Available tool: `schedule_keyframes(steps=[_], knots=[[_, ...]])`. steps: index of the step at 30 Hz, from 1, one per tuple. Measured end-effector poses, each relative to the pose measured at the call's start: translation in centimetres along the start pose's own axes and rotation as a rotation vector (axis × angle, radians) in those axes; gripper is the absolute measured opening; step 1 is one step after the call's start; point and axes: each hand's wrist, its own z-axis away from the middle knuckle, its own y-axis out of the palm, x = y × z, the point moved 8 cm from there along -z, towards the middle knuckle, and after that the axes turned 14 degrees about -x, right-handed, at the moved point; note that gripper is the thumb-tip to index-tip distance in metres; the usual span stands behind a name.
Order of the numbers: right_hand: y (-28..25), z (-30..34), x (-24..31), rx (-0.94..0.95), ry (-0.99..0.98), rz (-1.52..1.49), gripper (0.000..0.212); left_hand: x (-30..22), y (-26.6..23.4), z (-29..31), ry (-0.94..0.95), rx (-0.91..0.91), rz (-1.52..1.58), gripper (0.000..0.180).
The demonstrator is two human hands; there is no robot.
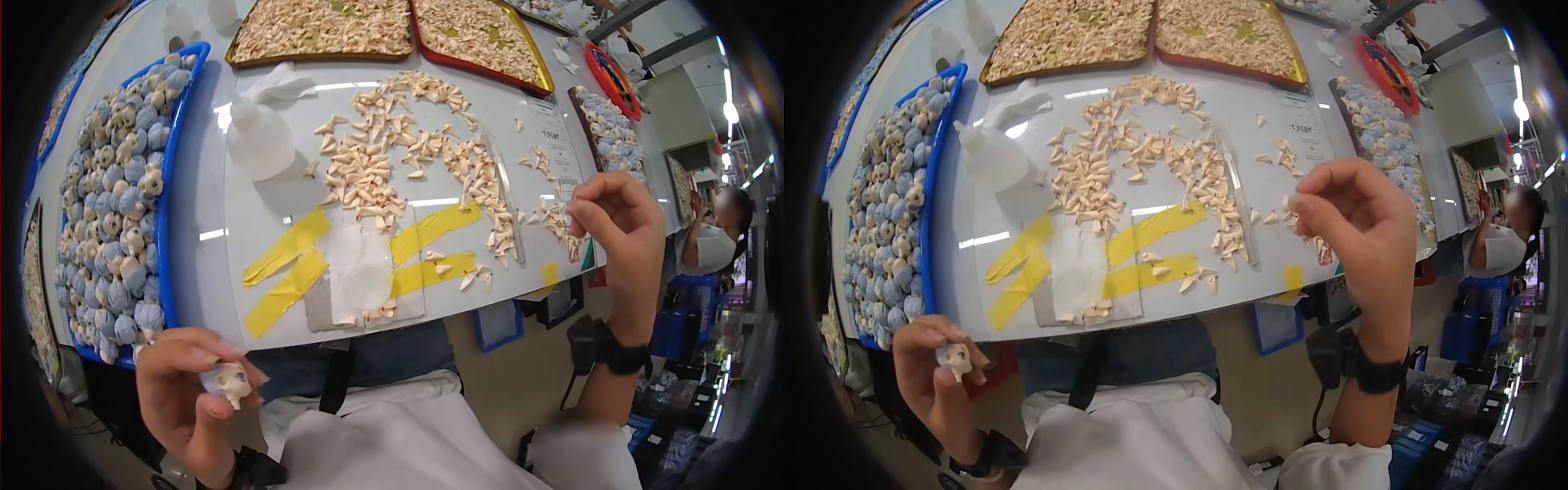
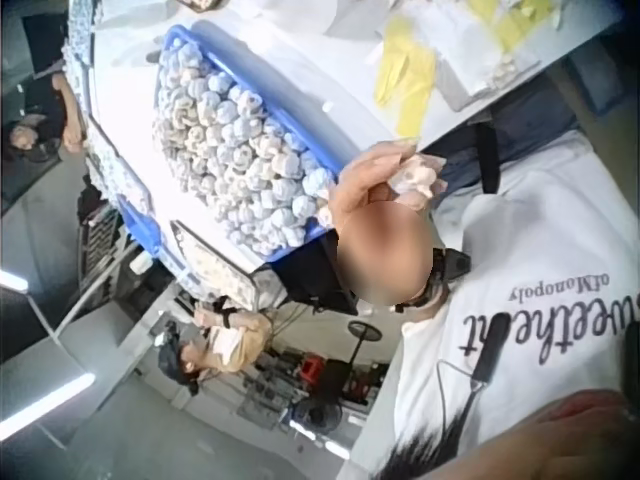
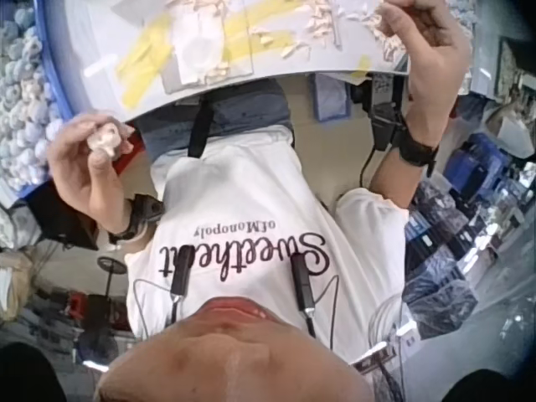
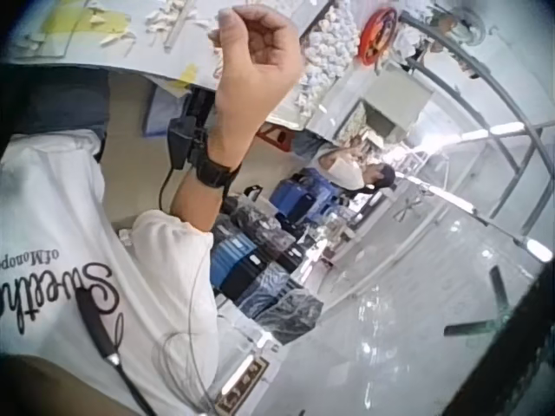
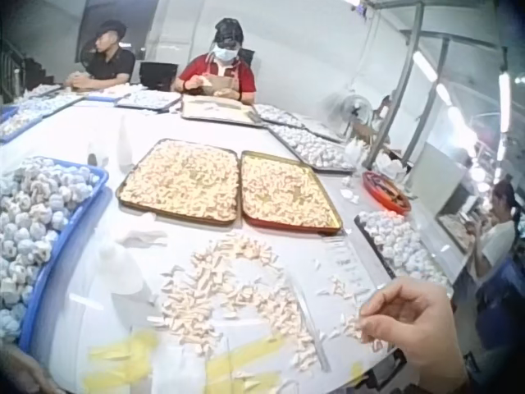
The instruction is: The person assembles small doll heads by attaching tiny beige components to the face of a blue-wrapped head. They repeatedly pick up a component from the table, apply it to the doll head, and place the finished head into a blue tray.
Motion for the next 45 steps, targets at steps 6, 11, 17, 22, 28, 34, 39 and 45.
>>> schedule_keyframes(steps=[6,11,17,22,28,34,39,45], knots=[[4.2,4.3,1.0,0.09,-0.068,-0.244,0.011,3.0,3.2,0.3,-0.119,0.089,0.35,0.055],[7.0,4.7,1.2,0.14,0.097,-0.4,0.016,4.2,3.7,1.3,-0.389,0.015,0.304,0.055],[9.1,4.2,2.7,0.134,-0.006,-0.181,0.013,4.1,3.7,0.7,-0.257,0.048,0.317,0.053],[12.2,5.1,5.3,0.283,-0.428,0.116,0.017,3.9,3.4,0.8,-0.093,0.153,0.255,0.05],[13.5,5.7,7.0,0.303,-0.643,0.389,0.019,3.4,3.8,0.4,-0.039,0.178,0.296,0.049],[13.5,5.9,7.2,0.253,-0.716,0.398,0.017,3.3,4.5,0.6,-0.039,0.254,0.289,0.052],[12.4,8.6,6.7,0.278,-0.37,-0.279,0.015,3.3,5.0,0.7,-0.12,0.225,0.317,0.051],[13.1,9.9,7.1,0.365,-0.449,-0.071,0.023,1.8,5.0,1.0,0.09,0.244,0.146,0.044]])
